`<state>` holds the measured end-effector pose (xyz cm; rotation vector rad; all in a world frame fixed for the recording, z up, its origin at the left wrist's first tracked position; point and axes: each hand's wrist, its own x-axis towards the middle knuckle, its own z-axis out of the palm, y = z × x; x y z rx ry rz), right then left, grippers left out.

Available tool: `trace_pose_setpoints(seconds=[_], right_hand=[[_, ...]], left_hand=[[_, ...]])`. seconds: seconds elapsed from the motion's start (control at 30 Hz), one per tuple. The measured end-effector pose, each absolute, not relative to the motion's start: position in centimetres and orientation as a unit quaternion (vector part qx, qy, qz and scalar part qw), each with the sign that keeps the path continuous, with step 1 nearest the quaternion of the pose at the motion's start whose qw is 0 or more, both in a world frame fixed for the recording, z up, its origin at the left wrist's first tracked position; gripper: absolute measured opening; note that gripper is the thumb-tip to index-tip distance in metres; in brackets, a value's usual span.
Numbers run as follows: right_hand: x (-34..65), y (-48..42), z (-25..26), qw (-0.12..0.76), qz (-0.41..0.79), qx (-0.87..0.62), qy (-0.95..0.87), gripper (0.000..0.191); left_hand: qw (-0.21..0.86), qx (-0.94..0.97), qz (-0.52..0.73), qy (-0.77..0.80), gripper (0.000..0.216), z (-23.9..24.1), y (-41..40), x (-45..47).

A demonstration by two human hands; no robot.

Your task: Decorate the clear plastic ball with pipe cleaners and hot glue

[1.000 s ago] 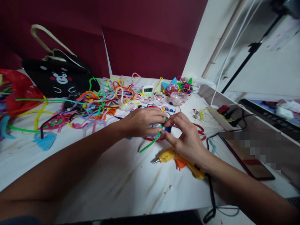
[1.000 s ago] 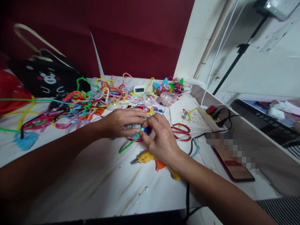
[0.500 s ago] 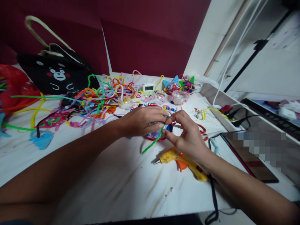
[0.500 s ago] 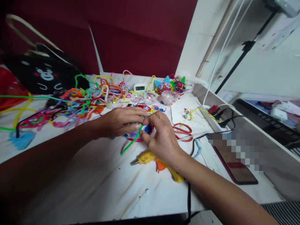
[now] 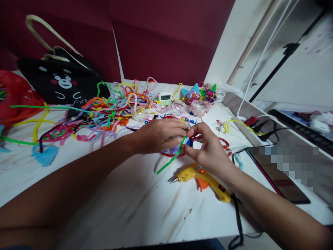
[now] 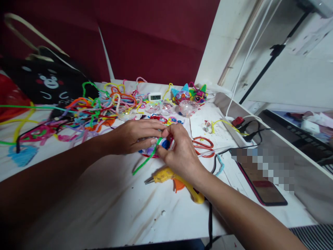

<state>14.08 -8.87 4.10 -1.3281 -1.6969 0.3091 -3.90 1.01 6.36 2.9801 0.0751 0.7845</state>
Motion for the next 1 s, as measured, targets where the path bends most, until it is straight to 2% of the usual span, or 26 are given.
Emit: trace_pose_setpoints(seconds=[0.3, 0.47, 0.73, 0.83, 1.0], right_hand=[[14.4, -8.4, 3.4, 0.466, 0.122, -0.555, -0.678, 0.049], [14.4, -8.2, 3.5, 0.472, 0.178, -0.542, -0.672, 0.049], [14.4, -8.2, 4.2, 0.458, 0.18, -0.56, -0.666, 0.049], [14.3, -8.2, 4.4, 0.446, 0.191, -0.574, -0.66, 0.05], [14.4, -8.1, 4.4, 0.442, 0.192, -0.575, -0.661, 0.051]], left_hand=[[0.029, 0.968, 0.245, 0.041, 0.028, 6.5, 0.6, -3.9], [0.054, 0.969, 0.234, 0.053, 0.03, 6.4, 0.4, -3.8], [0.133, 0.955, 0.243, 0.107, 0.036, 6.5, 0.5, -4.1], [0.103, 0.941, 0.299, 0.123, 0.033, 6.9, 0.4, -4.4], [0.006, 0.906, 0.375, 0.198, 0.017, 7.4, -1.6, -5.5]])
